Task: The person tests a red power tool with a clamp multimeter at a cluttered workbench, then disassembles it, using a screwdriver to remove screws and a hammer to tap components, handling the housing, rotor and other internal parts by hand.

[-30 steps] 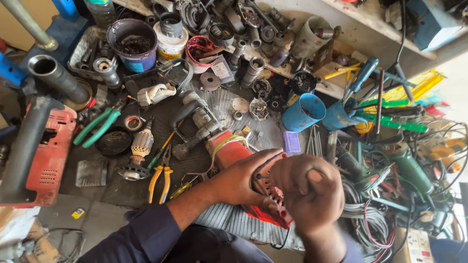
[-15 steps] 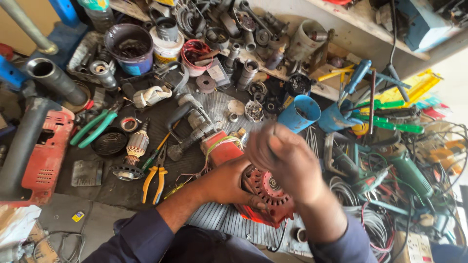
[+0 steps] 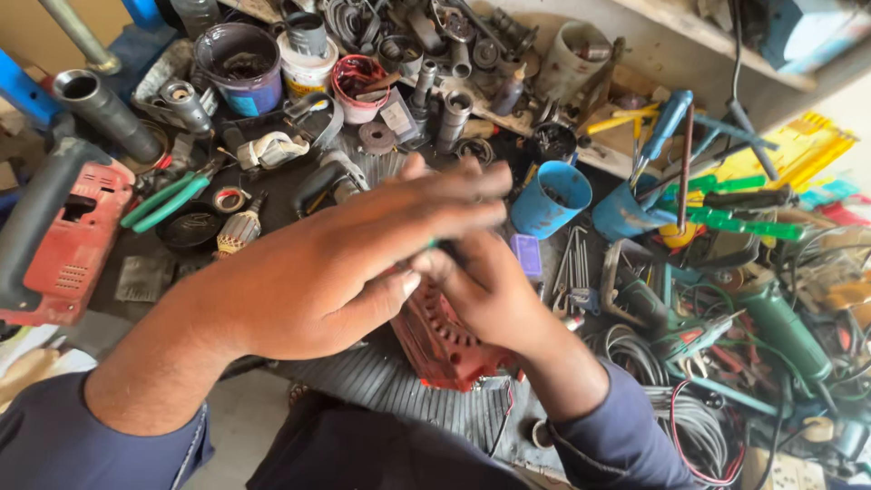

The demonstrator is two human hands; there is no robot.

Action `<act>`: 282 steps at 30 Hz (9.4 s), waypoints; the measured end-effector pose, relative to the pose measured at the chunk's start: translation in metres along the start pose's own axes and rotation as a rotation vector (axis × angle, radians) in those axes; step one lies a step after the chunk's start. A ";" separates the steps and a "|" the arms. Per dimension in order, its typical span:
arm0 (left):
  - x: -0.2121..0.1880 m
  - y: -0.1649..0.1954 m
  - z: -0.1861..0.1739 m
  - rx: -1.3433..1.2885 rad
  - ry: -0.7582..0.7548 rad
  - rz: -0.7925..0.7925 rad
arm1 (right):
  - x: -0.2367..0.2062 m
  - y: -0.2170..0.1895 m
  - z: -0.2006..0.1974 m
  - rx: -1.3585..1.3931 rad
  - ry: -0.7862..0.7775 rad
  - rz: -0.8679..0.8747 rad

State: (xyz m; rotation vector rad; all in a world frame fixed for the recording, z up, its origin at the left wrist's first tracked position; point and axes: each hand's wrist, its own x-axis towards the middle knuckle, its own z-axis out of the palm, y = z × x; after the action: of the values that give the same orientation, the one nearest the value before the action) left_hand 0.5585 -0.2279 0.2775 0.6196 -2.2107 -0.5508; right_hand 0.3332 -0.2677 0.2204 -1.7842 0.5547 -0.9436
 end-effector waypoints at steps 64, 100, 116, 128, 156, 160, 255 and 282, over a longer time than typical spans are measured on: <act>0.032 0.024 0.053 0.039 0.458 -0.540 | -0.001 0.026 -0.019 -0.390 -0.183 0.047; 0.030 0.023 0.058 0.239 0.503 -0.229 | -0.005 0.047 -0.035 0.101 -0.229 0.211; 0.033 0.034 0.050 0.145 0.387 -0.231 | -0.004 0.071 -0.044 0.063 -0.106 0.153; 0.029 0.026 0.057 0.059 0.447 -0.209 | -0.004 0.071 -0.044 0.044 -0.114 0.149; 0.027 0.029 0.065 0.384 0.595 -0.419 | -0.003 0.057 -0.039 0.007 -0.168 0.119; 0.026 0.036 0.065 0.444 0.559 -0.160 | -0.003 0.058 -0.040 -0.056 -0.163 0.097; -0.016 -0.077 0.150 0.000 0.620 -0.032 | -0.010 0.086 -0.058 0.232 -0.206 0.068; -0.006 -0.047 0.122 -0.208 0.635 -0.448 | -0.150 0.127 -0.170 0.141 0.793 0.416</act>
State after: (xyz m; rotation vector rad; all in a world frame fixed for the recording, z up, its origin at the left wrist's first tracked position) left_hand 0.4810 -0.2387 0.1726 1.0225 -1.4038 -0.6833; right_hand 0.1142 -0.3038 0.0851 -1.0529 1.2619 -1.3326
